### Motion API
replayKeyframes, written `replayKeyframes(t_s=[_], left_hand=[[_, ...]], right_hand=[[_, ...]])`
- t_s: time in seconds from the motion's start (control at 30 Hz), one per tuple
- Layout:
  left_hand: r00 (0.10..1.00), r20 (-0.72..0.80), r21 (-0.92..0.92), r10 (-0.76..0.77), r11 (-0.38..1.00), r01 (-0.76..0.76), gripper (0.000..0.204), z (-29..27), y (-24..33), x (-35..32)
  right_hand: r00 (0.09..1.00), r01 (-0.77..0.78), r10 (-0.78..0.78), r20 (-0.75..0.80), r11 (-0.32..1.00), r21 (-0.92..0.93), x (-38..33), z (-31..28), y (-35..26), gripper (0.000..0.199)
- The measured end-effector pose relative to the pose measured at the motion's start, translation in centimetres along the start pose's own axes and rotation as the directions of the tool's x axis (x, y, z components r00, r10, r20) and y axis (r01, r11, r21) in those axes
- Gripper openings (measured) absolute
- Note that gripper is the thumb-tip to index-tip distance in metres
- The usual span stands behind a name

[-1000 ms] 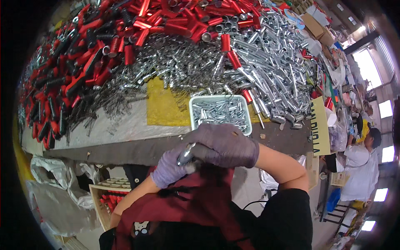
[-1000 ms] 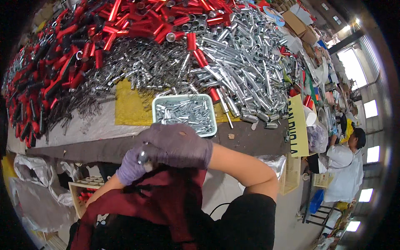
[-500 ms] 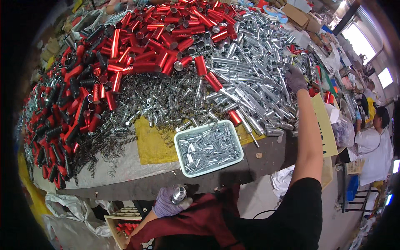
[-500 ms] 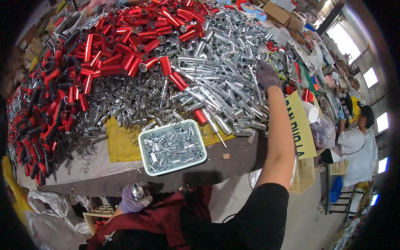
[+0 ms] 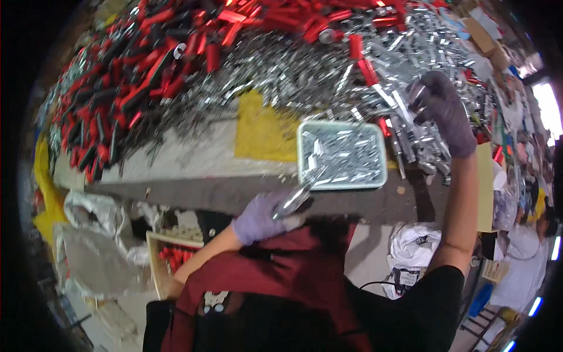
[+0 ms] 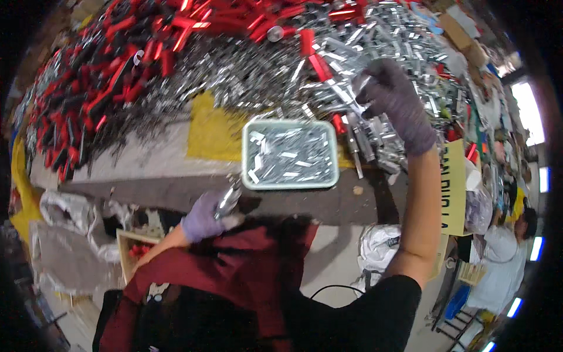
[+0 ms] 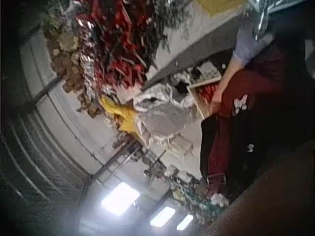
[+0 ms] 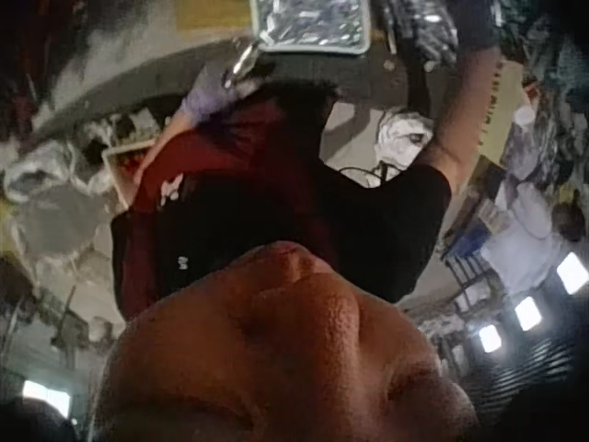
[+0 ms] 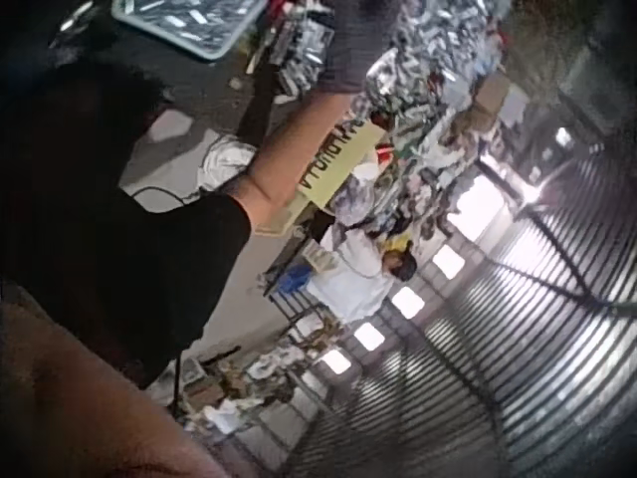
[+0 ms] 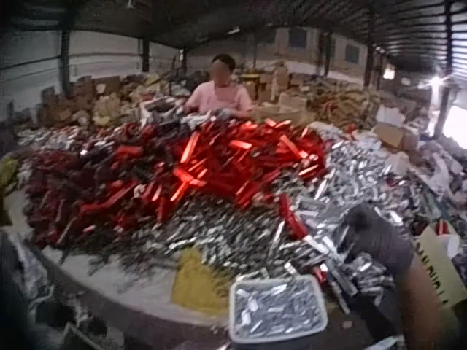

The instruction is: The person assembles air blow guns by inserting metal components and springs into tubes, attaching plastic handles, and placing the finished tools into a crate.

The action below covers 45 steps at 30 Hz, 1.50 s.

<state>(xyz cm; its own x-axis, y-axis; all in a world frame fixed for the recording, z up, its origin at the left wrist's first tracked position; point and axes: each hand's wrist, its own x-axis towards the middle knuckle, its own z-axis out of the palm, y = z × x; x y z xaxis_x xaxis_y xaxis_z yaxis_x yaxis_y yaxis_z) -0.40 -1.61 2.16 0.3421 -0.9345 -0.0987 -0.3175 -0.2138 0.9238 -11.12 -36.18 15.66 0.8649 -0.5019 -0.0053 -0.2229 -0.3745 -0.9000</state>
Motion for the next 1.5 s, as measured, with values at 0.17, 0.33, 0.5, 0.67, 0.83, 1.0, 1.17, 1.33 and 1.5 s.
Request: replayKeyframes(t_s=[0.17, 0.33, 0.5, 0.67, 0.83, 1.0, 1.17, 1.33, 1.5], left_hand=[[0.999, 0.037, -0.180, 0.010, 0.984, -0.003, 0.061, 0.3, -1.0, 0.6], [0.997, 0.071, -0.282, -0.001, 0.959, 0.021, 0.053, 0.5, -1.6, 0.0], [0.993, 0.114, -0.063, -0.039, 0.997, 0.046, 0.046, -0.1, -1.9, 0.0], [0.987, 0.079, -0.145, 0.138, 0.982, -0.125, 0.042, -0.2, -2.4, -0.2], [0.985, 0.151, -0.186, 0.081, 0.981, -0.052, 0.048, -0.6, -2.1, -0.1], [0.973, 0.223, -0.196, 0.066, 0.980, -0.022, 0.053, -0.9, -2.2, 0.1], [0.972, 0.194, -0.142, 0.133, 0.984, -0.106, 0.049, -1.0, -2.1, -0.1], [0.973, 0.212, -0.112, 0.091, 0.991, -0.068, 0.048, -1.2, -1.7, -0.3], [0.976, 0.189, -0.109, 0.112, 0.990, -0.092, 0.046, -0.5, -2.3, -0.2]], right_hand=[[0.842, 0.389, -0.147, 0.519, 0.832, -0.395, -5.0, 9.6, -6.9, 0.028], [0.664, 0.639, -0.191, 0.723, 0.648, -0.415, -5.9, 12.9, -8.5, 0.023], [0.598, 0.640, -0.135, 0.790, 0.673, -0.370, -6.3, 16.3, -7.6, 0.024], [0.755, 0.333, 0.220, 0.617, 0.682, -0.651, -6.5, 18.1, -8.7, 0.025], [0.600, 0.715, -0.364, 0.712, 0.643, -0.275, -6.0, 16.6, -7.5, 0.027], [0.816, 0.456, -0.046, 0.576, 0.663, -0.594, -7.9, 16.6, -9.1, 0.028], [0.656, 0.653, -0.277, 0.703, 0.676, -0.343, -7.7, 16.7, -8.1, 0.026], [0.836, 0.362, -0.008, 0.548, 0.759, -0.541, -8.6, 16.5, -9.2, 0.028], [0.805, 0.433, 0.007, 0.594, 0.678, -0.594, -8.8, 16.3, -8.5, 0.030]])
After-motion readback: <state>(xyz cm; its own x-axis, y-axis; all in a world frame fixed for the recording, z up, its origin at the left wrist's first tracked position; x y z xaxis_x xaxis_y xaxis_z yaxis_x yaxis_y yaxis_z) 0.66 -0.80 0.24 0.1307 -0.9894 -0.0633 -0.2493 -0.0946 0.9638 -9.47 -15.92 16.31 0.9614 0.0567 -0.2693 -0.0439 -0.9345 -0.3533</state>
